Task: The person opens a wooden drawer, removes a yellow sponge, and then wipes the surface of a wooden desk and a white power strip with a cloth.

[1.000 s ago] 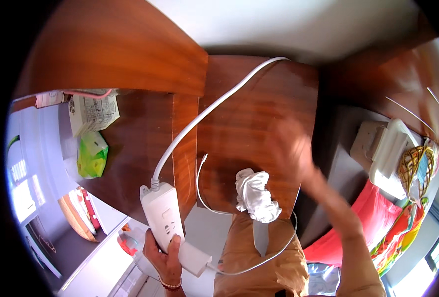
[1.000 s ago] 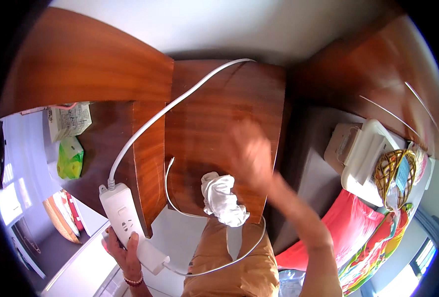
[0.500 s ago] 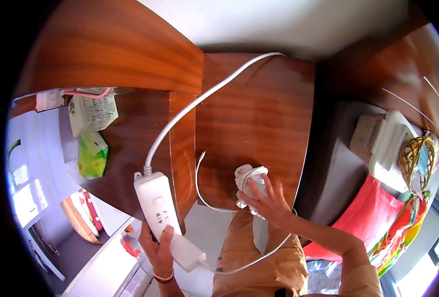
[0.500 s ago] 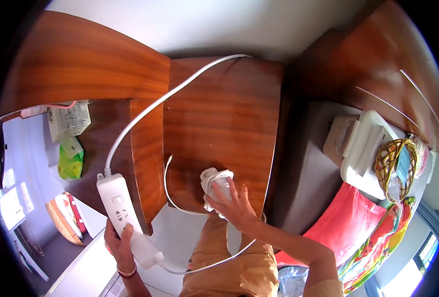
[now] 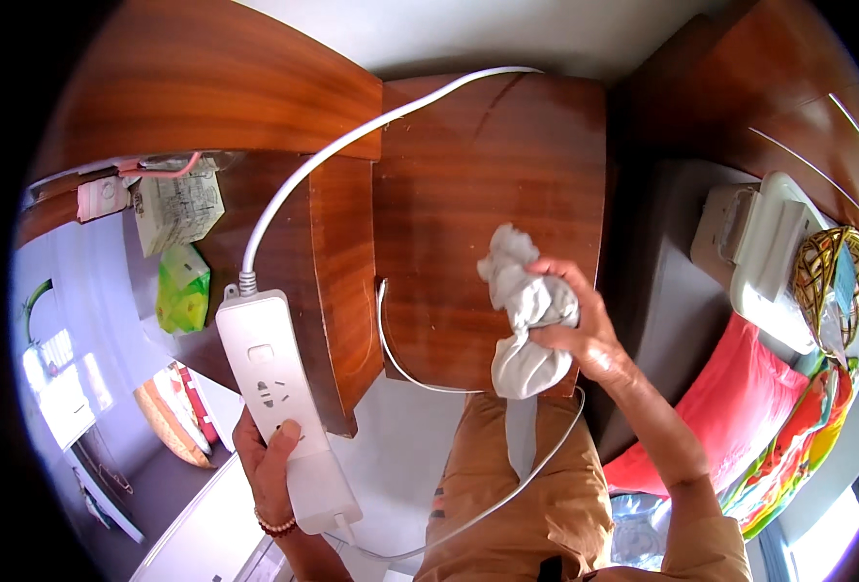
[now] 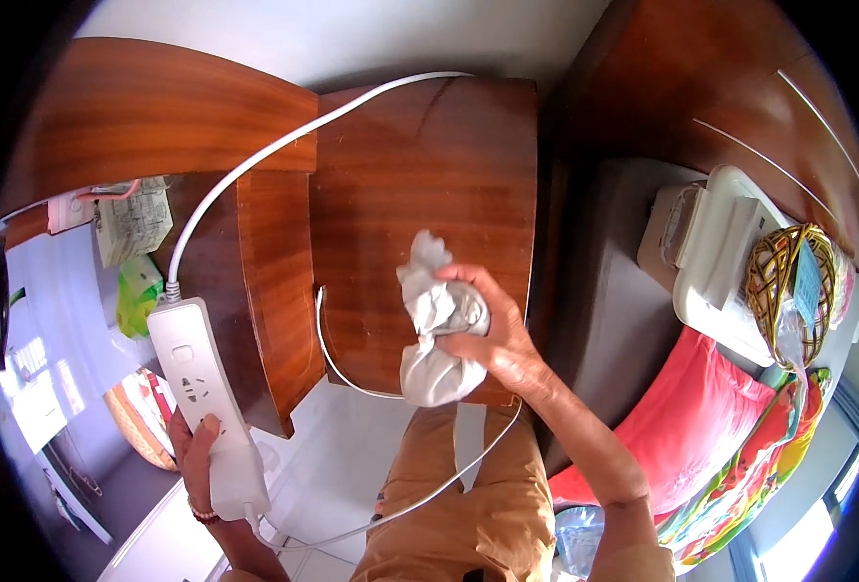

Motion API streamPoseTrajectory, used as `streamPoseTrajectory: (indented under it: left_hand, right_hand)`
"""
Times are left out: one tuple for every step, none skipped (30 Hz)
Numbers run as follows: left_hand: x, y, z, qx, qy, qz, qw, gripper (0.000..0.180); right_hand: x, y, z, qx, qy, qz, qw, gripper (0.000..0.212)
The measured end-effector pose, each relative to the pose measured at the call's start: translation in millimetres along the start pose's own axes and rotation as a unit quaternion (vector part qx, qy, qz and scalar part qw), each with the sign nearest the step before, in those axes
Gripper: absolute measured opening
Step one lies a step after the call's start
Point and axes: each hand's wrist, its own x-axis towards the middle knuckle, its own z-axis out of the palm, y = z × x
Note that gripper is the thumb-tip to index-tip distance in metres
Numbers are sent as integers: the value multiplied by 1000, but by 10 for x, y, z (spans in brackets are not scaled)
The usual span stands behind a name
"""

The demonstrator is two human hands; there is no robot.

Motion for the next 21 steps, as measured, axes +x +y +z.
streamPoseTrajectory:
  left_hand:
    - [-27,0,13,-2,2,-9,1000,47]
    - [-57,2,22,-1,4,-8,1000,47]
    - [-78,12,29,7,-20,-13,1000,46]
    - [-94,22,27,16,-45,-19,999,45]
    - [-116,4,9,24,-59,0,998,43]
    - [-153,45,68,37,-61,32,997,41]
    - [-167,93,87,81,-79,66,991,43]
    - [-187,112,92,125,-95,98,983,44]
    - [-223,96,93,124,-96,99,983,44]
    - [-266,86,108,123,-96,89,984,46]
    - [-292,78,119,122,-97,79,985,48]
    - [-288,72,114,120,-99,82,984,48]
    - [-270,63,108,141,-106,93,980,47]
    - [-256,43,106,162,-112,102,975,47]
    - [-280,-44,102,136,-100,109,980,46]
    - [-280,-76,95,134,-99,106,980,46]
    - [-282,-104,89,133,-105,105,980,46]
    - [-292,-145,70,132,-107,103,980,45]
    - [-295,-148,70,130,-108,102,980,45]
    - [-309,-147,67,159,-116,94,976,45]
    - [-293,-131,89,188,-129,90,969,45]
  right_hand:
    - [15,-100,22,-10,0,-41,999,63]
    - [35,-194,64,-20,-1,-83,996,66]
    - [60,-320,147,-74,3,-143,987,70]
    - [131,-446,249,-174,0,-293,940,74]
    - [156,-604,371,-251,-1,-353,901,78]
    - [172,-723,535,-316,0,-389,865,79]
    - [278,-718,676,-383,3,-460,801,72]
    - [401,-693,845,-440,13,-532,723,66]
    - [531,-655,1025,-481,32,-597,640,59]
    - [540,-729,1096,-506,23,-602,617,45]
    - [653,-668,1162,-503,48,-610,610,40]
    - [756,-624,1203,-498,70,-619,603,36]
    - [788,-580,1173,-501,72,-620,600,36]
    - [814,-535,1141,-517,52,-609,599,38]
    - [814,-510,1146,-532,26,-598,599,40]
    - [827,-498,1120,-533,22,-596,600,40]
    - [855,-510,1056,-552,65,-594,581,42]
    - [894,-516,987,-569,106,-592,561,45]
    - [944,-572,838,-585,128,-549,583,46]
    - [1122,-537,668,-583,164,-535,589,45]
    - [1259,-564,430,-591,189,-511,595,45]
